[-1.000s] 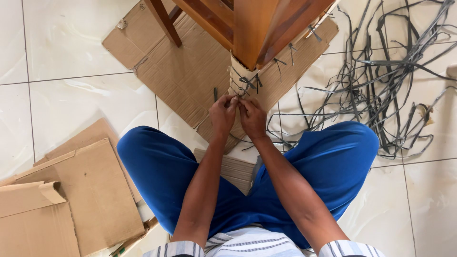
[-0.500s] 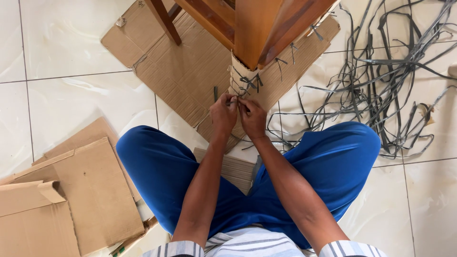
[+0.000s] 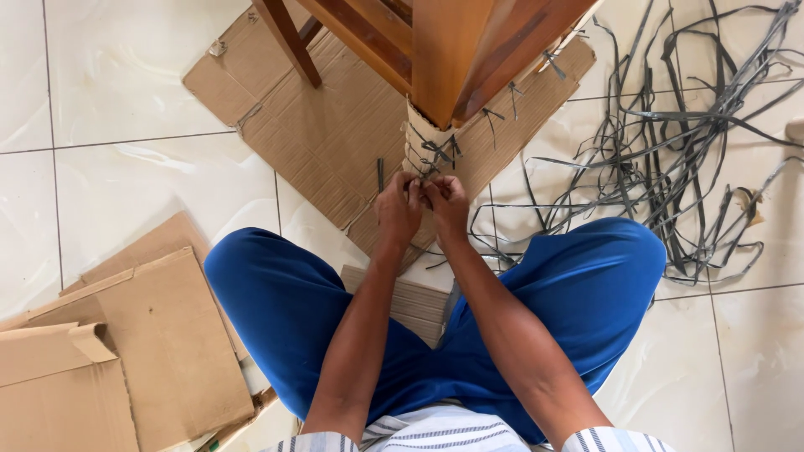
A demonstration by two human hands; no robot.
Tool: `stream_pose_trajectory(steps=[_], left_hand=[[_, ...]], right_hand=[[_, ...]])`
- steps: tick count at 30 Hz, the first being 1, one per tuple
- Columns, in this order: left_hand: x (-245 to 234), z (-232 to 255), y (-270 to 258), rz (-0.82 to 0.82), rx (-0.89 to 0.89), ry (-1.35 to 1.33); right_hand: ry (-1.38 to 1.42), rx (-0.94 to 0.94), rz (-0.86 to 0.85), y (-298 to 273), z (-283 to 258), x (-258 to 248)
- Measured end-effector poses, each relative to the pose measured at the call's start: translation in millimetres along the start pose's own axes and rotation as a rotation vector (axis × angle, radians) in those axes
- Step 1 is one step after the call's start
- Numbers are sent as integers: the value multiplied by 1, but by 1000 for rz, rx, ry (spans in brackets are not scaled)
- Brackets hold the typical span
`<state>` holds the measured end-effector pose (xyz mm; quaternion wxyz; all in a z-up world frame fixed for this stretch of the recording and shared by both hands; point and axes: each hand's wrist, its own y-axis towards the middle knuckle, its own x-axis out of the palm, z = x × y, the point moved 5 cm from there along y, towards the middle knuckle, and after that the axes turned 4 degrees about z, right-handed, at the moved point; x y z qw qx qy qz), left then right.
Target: The person is wrapping the legs of a wooden chair with cardboard and securing it with black plastic straps.
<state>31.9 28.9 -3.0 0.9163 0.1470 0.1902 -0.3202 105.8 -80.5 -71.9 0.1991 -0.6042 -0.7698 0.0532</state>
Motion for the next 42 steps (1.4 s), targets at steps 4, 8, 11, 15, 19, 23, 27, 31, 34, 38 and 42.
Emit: stream_pose_trajectory(steps=[4, 8, 11, 15, 19, 23, 27, 31, 34, 38, 42], left_hand=[[-4, 7, -1, 3, 38, 38], [-3, 8, -1, -20, 34, 73], [-6, 10, -3, -35, 8, 55], [-9, 7, -3, -15, -28, -39], [-10, -7, 0, 72, -218, -263], [1, -30, 0, 11, -331, -325], [5, -31, 1, 7, -318, -459], [0, -17, 4, 31, -281, -301], [-5, -10, 6, 55, -250, -275], [-16, 9, 8, -17, -237, -13], [-23, 17, 8, -61, -195, 173]], right_hand=[[-21, -13, -13, -7, -14, 5], [-175, -97, -31, -17, -29, 8], [-269, -156, -50, -20, -31, 8], [-270, -176, -139, -18, -21, 10], [-245, -136, -173, -24, -25, 16], [-233, -105, -172, -25, -24, 15], [-201, -107, -167, -22, -18, 11], [-198, -143, -162, -17, -10, 6], [-195, -153, -165, -19, -17, 8], [-207, -115, -144, -17, -14, 8], [-162, -108, -141, -15, -10, 9]])
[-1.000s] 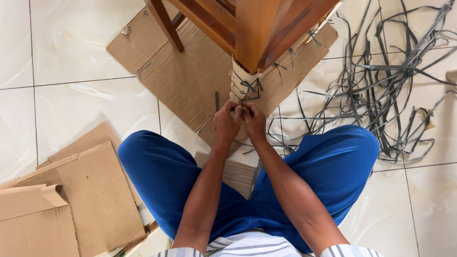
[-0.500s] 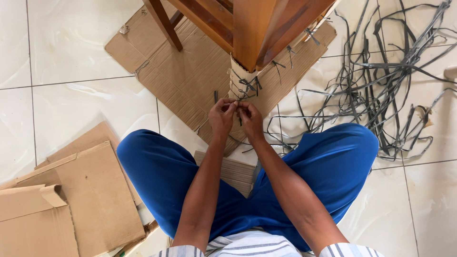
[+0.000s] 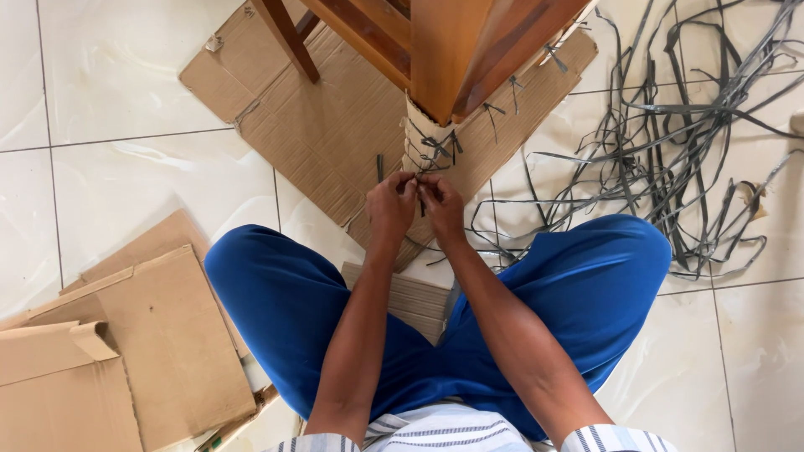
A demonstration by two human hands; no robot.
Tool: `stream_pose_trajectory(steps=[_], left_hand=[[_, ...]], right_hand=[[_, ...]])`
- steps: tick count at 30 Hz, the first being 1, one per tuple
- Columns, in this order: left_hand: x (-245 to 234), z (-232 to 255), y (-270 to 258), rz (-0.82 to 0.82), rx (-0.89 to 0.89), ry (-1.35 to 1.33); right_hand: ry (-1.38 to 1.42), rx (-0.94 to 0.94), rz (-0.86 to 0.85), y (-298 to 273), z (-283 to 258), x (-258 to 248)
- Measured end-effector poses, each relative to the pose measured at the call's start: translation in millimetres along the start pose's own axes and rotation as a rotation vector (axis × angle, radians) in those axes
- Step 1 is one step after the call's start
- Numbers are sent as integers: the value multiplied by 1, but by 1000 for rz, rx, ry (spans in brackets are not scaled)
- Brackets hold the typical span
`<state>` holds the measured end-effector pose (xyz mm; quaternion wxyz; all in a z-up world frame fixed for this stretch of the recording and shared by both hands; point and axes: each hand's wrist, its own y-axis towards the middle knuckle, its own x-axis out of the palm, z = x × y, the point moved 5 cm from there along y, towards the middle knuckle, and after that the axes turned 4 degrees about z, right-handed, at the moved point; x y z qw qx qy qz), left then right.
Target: The person is wrapping the legs of a wooden chair with cardboard and securing it with black plastic straps.
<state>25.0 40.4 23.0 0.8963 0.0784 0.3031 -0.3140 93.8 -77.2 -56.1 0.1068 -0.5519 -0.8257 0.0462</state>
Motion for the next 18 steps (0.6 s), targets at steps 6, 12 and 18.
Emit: stream_pose_trajectory(steps=[6, 12, 18], left_hand=[[0, 2, 3, -1, 82, -19], [1, 10, 3, 41, 169, 8], [3, 13, 4, 95, 245, -69]], right_hand=[[-65, -20, 19, 1, -1, -2], [-178, -89, 74, 1, -9, -6], [-412, -58, 189, -1, -16, -15]])
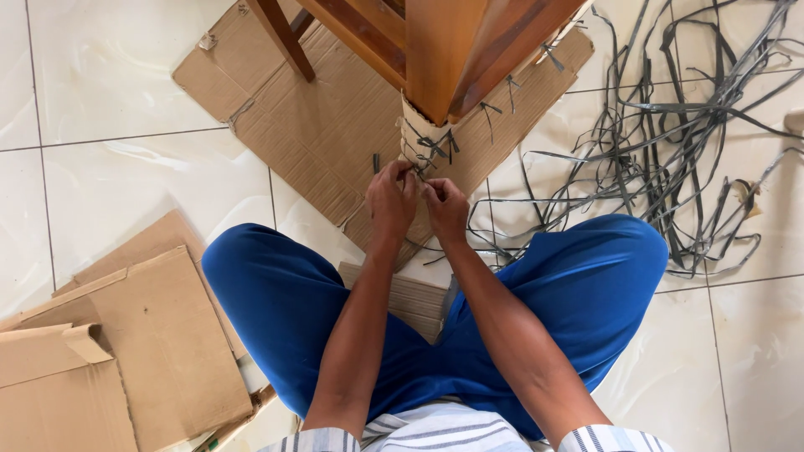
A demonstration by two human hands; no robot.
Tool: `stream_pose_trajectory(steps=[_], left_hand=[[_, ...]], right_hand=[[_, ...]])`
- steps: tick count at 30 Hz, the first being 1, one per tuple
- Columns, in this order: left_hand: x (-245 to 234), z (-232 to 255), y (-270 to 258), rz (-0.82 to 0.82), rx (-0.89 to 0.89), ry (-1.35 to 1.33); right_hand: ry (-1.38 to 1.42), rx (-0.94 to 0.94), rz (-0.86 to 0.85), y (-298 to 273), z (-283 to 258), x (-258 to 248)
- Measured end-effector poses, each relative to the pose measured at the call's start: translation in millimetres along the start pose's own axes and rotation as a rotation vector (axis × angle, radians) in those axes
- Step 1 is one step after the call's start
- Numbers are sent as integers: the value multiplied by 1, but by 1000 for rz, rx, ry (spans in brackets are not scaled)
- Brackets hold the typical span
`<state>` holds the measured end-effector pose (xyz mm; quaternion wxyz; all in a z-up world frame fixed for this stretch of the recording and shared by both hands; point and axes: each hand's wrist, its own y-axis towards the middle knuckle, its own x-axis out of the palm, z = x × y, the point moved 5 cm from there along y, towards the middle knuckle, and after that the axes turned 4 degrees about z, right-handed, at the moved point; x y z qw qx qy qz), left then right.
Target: The person is wrapping the legs of a wooden chair with cardboard and securing it with black plastic straps.
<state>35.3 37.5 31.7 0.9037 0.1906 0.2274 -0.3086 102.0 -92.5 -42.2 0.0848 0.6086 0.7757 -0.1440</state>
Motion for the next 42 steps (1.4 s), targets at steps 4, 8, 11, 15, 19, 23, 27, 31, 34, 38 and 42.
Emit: stream_pose_trajectory(steps=[4, 8, 11, 15, 19, 23, 27, 31, 34, 38, 42], left_hand=[[4, 2, -1, -6, 6, -39], [6, 2, -1, 26, -8, -41], [9, -1, 0, 46, -6, -60], [13, -8, 3, 67, -80, -137], [14, -11, 1, 52, -107, -172], [12, -11, 0, 42, -144, -165], [17, -17, -5, 23, -164, -277], [16, -15, -9, 34, -176, -377], [13, -11, -16, 15, -137, -469], [17, -18, -24, -45, -134, -395], [41, -48, -39, -85, -234, -369]], right_hand=[[15, 55, -16, 1, 11, 1], [37, 71, -52, 3, 19, 3], [35, 74, -73, 6, 25, 3], [92, 122, -123, 10, 31, 5], [145, 174, -158, 8, 41, 7], [84, 177, -192, -1, 46, 7], [-161, 151, -254, -11, 56, 7], [-341, 15, -334, -22, 55, 2], [-524, -125, -417, -31, 56, 0], [-603, -183, -499, -40, 65, -8], [-623, -218, -508, -44, 67, -28]])
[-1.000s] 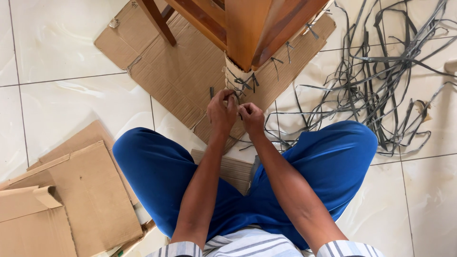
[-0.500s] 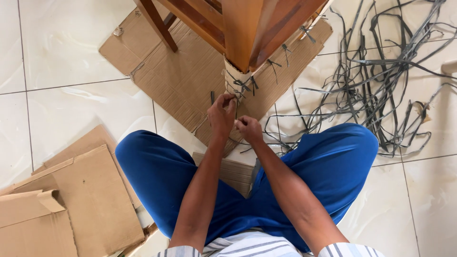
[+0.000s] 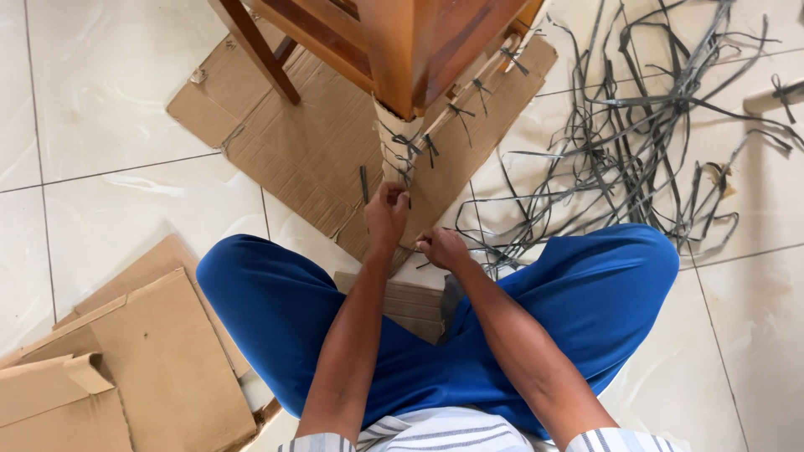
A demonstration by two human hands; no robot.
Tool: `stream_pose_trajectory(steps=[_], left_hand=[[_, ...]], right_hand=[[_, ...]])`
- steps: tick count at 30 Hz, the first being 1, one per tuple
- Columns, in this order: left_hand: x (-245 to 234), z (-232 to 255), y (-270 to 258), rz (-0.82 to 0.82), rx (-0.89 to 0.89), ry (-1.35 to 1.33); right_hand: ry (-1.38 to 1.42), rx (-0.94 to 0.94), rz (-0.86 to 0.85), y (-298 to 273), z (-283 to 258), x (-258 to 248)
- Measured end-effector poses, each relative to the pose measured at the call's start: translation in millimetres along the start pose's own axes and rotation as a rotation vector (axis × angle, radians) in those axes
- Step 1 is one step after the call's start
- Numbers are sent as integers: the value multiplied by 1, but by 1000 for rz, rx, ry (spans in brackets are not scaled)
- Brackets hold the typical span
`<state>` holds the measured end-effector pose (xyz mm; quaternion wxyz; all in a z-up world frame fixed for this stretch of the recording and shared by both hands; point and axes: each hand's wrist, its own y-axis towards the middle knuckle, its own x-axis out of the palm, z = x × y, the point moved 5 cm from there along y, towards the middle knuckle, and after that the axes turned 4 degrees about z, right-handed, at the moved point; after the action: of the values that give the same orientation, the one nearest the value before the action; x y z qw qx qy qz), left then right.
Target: The person is wrapping the legs of a wooden chair with cardboard and securing it with black plastic straps.
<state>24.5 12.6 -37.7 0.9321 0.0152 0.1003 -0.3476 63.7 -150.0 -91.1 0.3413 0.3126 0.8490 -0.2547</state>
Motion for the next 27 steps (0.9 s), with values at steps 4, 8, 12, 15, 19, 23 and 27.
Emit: stream_pose_trajectory(steps=[4, 8, 12, 15, 19, 23, 27], left_hand=[[18, -31, -8, -58, -8, 189], [36, -43, -21, -274, -71, 375], [46, -43, -34, -444, -86, 560], [49, -40, -37, -468, -59, 573], [51, -35, -38, -471, -71, 581], [49, -37, -38, -462, -62, 559], [50, -38, -38, -477, -68, 589]], right_hand=[[-4, 99, 8, -10, 9, -14], [-97, 247, -39, -20, 23, -21], [-155, 260, -114, -27, 32, -19], [-163, 191, -146, -29, 45, -6], [-187, 141, -220, -31, 52, 6], [-241, 137, -393, -34, 61, 21], [-230, 190, -391, -38, 45, 6]])
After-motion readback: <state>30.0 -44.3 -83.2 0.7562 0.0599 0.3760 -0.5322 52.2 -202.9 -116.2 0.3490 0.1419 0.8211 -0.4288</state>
